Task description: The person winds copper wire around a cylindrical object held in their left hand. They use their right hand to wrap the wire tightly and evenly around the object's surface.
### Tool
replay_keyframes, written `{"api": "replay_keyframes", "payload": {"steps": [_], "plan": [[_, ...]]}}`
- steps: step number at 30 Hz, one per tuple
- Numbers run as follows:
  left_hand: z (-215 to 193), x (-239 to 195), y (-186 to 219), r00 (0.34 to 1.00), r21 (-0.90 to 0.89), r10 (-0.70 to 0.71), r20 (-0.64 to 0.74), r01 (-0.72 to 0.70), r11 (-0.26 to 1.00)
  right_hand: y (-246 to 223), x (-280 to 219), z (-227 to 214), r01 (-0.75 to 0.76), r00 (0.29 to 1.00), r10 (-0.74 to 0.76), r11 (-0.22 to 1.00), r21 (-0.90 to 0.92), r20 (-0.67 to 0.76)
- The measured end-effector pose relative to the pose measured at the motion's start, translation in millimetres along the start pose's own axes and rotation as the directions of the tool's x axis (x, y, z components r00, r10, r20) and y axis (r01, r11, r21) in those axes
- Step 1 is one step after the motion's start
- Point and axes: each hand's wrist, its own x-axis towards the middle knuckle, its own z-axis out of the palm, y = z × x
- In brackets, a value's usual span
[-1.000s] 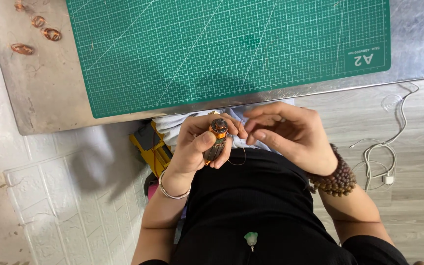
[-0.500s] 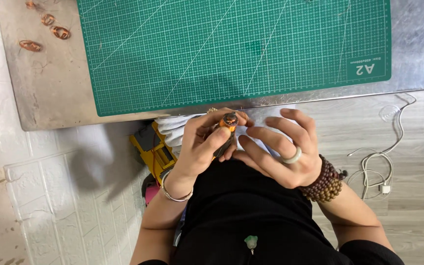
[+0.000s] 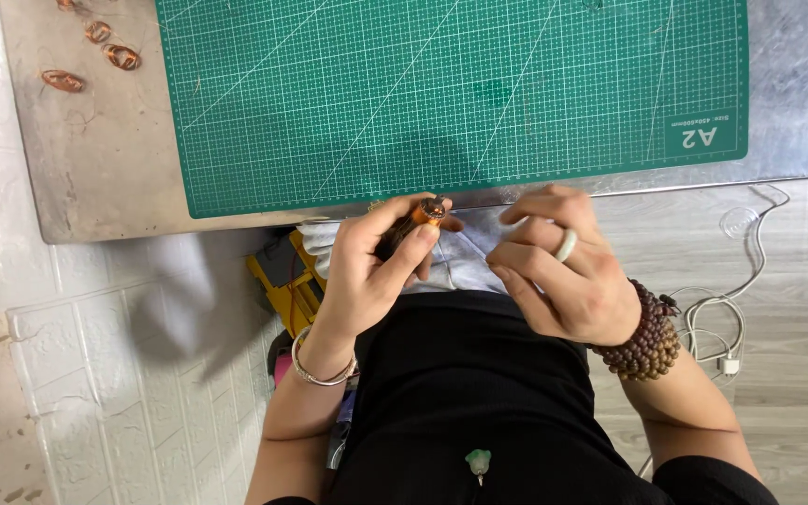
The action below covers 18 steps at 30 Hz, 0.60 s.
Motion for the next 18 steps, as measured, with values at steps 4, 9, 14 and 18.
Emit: {"api": "replay_keyframes", "payload": {"steps": [4,9,14,18], "plan": [[-8,-2,-8,0.996,0.3,0.088,0.017,-0.089,0.95,-5,7,0,-0.009,1.0,0.007,0.996,0.087,0.025],[-11,11,11,0.971,0.496,0.128,0.203,-0.215,0.841,-1,18,-11,0.0,0.985,-0.013,0.997,0.075,0.174],[-5,14,22,0.949,0.631,0.016,0.315,-0.222,0.743,-5,38,-24,0.082,0.945,-0.088,0.996,0.031,0.314],[0,9,11,0.925,0.779,0.026,0.379,-0.334,0.53,-4,46,-34,0.149,0.901,-0.127,0.989,-0.021,0.415]]}}
